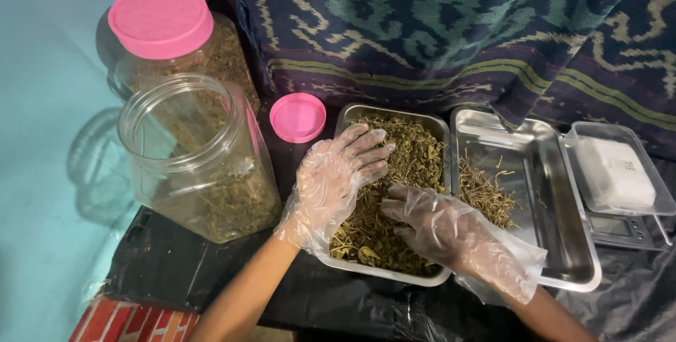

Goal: Manually processing and refining dried tea leaves by rubbing them between gloved hands, likely as a preparation step for forming them into specific shapes.

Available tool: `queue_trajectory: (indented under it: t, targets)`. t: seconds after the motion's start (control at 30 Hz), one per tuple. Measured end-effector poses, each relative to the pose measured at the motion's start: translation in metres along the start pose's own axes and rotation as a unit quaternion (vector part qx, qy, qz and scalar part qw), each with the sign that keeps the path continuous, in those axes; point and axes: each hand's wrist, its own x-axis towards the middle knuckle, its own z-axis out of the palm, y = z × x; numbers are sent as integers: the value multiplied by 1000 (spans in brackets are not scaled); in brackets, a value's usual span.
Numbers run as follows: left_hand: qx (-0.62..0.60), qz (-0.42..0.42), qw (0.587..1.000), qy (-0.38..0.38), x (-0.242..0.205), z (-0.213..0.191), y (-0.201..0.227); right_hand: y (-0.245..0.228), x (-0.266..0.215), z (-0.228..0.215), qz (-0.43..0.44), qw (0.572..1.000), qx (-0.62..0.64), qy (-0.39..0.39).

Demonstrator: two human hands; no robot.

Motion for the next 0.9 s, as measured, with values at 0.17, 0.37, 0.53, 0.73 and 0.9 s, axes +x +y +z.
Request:
queue_trajectory:
  t: [0.17,0.37,0.53,0.73,0.9]
  targets:
    - [-27,-1,1000,-7,-1,-3,-2,91,49,4,-44,979,-43,192]
    - [-20,6,1000,2,-1,-1,-2,-31,-14,-1,-424,468,-732,255]
    - [-13,6,1000,-3,-1,-6,-2,-23,-16,17,-27,-519,-804,290]
    - [-40,-8,999,-18,1,-17,2,54,50,-3,-121,-530,-763,350]
    - [-68,-28,997,-35,3,-15,3,90,76,6,-142,-488,-736,447]
